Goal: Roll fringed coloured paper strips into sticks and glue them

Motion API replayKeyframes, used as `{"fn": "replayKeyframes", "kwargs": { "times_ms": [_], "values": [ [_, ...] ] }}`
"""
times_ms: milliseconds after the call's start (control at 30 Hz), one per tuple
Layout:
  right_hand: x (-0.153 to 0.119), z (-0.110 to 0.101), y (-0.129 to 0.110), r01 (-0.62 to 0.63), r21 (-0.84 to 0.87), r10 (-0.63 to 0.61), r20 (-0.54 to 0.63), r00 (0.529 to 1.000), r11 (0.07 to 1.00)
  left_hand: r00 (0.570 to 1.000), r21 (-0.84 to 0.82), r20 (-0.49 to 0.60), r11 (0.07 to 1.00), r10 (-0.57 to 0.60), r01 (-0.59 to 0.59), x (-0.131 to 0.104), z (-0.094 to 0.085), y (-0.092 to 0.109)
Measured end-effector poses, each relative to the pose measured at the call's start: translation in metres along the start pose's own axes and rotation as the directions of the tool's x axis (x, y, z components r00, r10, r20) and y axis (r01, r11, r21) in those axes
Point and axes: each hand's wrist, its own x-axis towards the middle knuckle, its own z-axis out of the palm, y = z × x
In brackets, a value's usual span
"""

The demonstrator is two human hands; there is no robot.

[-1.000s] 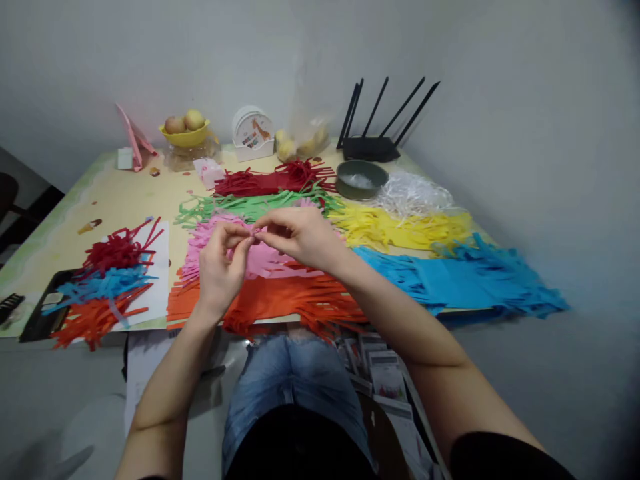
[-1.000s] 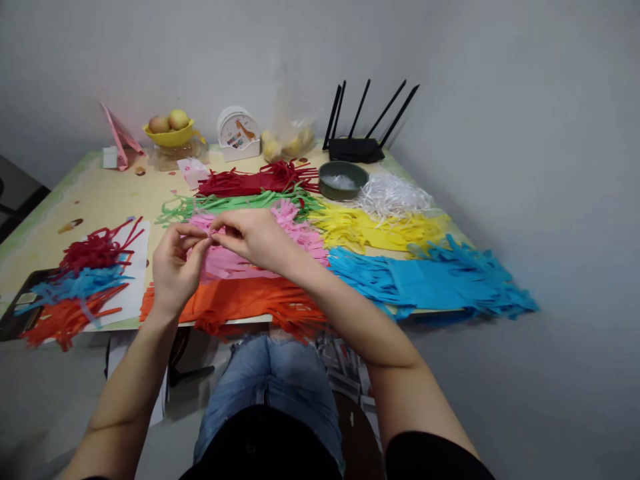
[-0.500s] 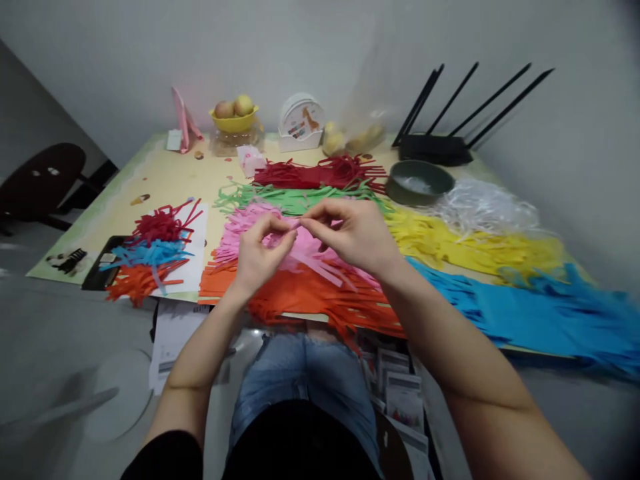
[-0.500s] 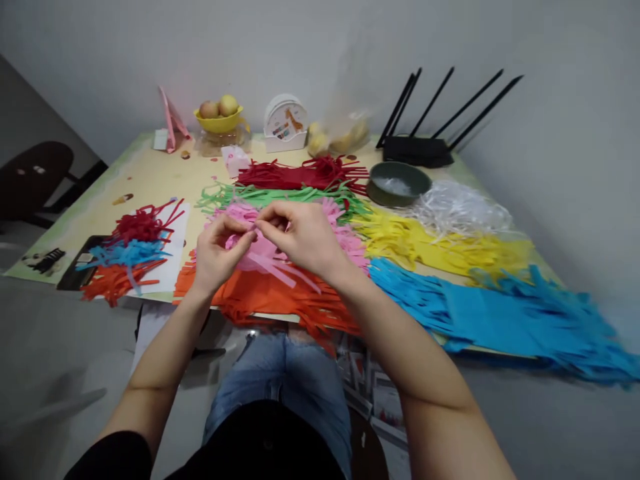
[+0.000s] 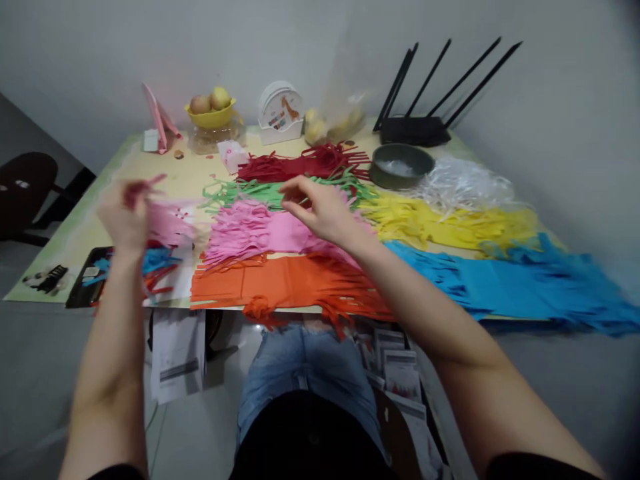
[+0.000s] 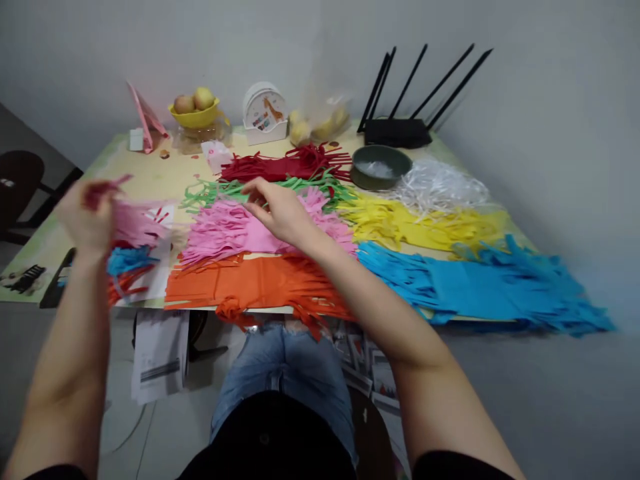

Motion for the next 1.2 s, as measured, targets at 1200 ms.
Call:
{"fn": "replayKeyframes", "kwargs": {
  "times_ms": [1200],
  "values": [
    [-0.047, 0.022, 0.112, -0.145, -0.211, 0.206, 0.308, 0.929, 0.967, 0.389, 0.191, 0.921, 0.9, -0.027, -0.391, -0.071, 0.207, 0.025]
  ]
}}
